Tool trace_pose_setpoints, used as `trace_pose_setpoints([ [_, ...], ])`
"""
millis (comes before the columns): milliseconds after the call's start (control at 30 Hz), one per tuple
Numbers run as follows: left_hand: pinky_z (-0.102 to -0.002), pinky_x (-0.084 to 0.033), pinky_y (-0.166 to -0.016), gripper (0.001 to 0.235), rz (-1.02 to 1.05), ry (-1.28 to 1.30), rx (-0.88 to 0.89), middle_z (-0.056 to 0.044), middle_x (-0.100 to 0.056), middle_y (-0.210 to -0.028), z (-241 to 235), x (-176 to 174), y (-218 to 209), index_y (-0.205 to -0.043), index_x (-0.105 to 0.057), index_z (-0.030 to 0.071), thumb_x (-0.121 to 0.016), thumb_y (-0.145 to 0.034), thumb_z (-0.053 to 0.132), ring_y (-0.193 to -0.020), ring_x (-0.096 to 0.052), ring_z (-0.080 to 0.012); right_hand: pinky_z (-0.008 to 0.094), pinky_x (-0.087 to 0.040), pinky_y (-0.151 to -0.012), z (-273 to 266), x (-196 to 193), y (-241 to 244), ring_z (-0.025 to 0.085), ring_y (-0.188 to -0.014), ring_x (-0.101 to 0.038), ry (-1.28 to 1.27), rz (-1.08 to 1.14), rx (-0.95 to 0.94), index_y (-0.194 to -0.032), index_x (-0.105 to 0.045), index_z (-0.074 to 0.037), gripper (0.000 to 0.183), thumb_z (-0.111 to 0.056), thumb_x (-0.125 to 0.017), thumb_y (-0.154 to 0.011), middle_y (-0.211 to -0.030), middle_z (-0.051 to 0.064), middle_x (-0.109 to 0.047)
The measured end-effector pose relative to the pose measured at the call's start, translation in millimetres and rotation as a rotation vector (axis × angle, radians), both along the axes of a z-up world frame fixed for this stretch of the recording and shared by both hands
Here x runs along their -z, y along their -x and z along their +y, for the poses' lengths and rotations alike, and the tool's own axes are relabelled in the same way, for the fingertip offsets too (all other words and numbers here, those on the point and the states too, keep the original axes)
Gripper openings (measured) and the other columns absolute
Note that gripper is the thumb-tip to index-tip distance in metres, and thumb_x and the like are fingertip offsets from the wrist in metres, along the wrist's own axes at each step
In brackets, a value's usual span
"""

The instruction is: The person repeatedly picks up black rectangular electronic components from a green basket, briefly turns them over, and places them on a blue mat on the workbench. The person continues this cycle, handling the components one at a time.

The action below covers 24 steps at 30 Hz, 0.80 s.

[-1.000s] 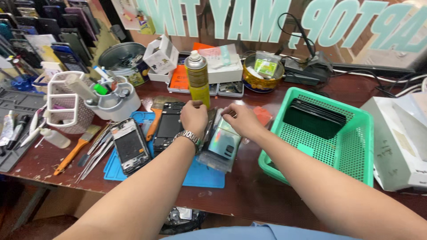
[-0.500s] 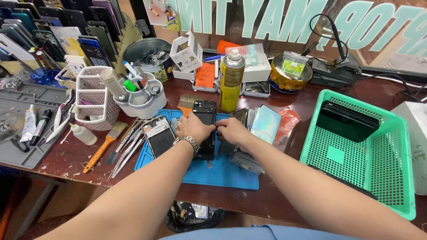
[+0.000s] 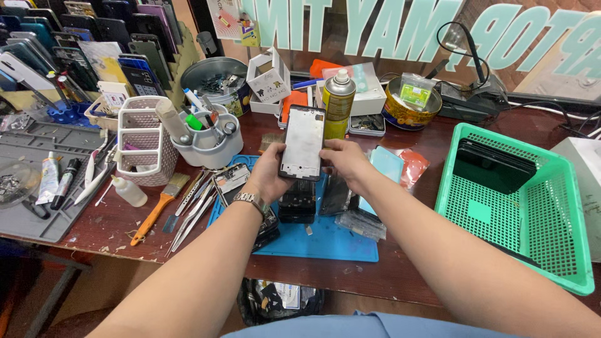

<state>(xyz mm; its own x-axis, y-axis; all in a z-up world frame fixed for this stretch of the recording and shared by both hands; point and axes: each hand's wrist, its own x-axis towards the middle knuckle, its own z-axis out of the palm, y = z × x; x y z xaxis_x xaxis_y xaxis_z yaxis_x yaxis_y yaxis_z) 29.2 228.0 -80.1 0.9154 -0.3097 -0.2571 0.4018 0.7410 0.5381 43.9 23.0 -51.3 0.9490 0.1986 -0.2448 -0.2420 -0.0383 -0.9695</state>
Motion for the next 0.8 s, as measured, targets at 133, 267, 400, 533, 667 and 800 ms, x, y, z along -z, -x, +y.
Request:
trace_pose_setpoints([
  [133,-0.039,-0.052,-0.099,0.035,-0.059,-0.213,-0.049,-0.007,-0.069,-0.124,2,4,4,-0.133,-0.059,0.009,-0.051,-0.099,0.016,-0.111,-0.067,-0.0191,0.03,-0.053,-0.07,-10,-10,10,0.016,-0.084,-0.063,0.078,-0.079,-0.022,-0.134,-0.066,-0.003,0.042,-0.008,-0.067,-0.092,-0.108,0.009,-0.074],
  [267,-0.036,-0.054,-0.097,0.04,-0.028,-0.226,-0.095,-0.007,-0.069,-0.124,-6,8,2,-0.136,-0.057,0.01,-0.056,-0.097,0.004,-0.112,-0.067,-0.0184,0.029,-0.056,-0.076,-17,-25,22,0.015,-0.091,-0.069,-0.035,0.042,-0.006,-0.135,-0.061,-0.006,0.043,-0.011,-0.064,-0.093,-0.112,0.007,-0.073],
  [400,-0.039,-0.054,-0.096,0.042,-0.019,-0.259,-0.086,-0.008,-0.067,-0.126,-30,2,3,-0.138,-0.055,0.008,-0.056,-0.096,0.005,-0.112,-0.067,-0.0199,0.031,-0.054,-0.08,-33,-34,32,0.015,-0.094,-0.067,0.023,0.046,-0.006,-0.134,-0.062,-0.006,0.042,-0.012,-0.066,-0.092,-0.112,0.007,-0.072],
  [533,-0.039,-0.053,-0.097,0.05,-0.032,-0.326,0.001,-0.01,-0.064,-0.131,-63,-20,8,-0.145,-0.048,0.011,-0.059,-0.097,0.012,-0.114,-0.065,-0.0217,0.028,-0.054,-0.09,-74,-46,31,0.011,-0.101,-0.069,0.094,-0.182,-0.031,-0.125,-0.067,-0.003,0.037,-0.008,-0.07,-0.089,-0.115,0.003,-0.074],
  [667,-0.039,-0.056,-0.095,0.055,-0.152,-0.333,0.148,-0.012,-0.064,-0.133,-115,-45,9,-0.147,-0.048,0.01,-0.059,-0.095,0.022,-0.113,-0.069,-0.0239,0.028,-0.049,-0.084,-163,-71,50,0.011,-0.097,-0.065,0.259,-0.133,0.034,-0.124,-0.07,-0.006,0.035,-0.009,-0.07,-0.089,-0.109,0.002,-0.073],
  [800,-0.04,-0.06,-0.092,0.052,-0.225,-0.379,0.269,-0.015,-0.066,-0.131,-182,-60,11,-0.144,-0.049,0.005,-0.058,-0.095,0.02,-0.108,-0.071,-0.0264,0.026,-0.051,-0.087,-248,-88,84,0.011,-0.096,-0.066,0.345,-0.101,0.114,-0.122,-0.071,-0.005,0.033,-0.008,-0.07,-0.089,-0.106,0.002,-0.075],
])
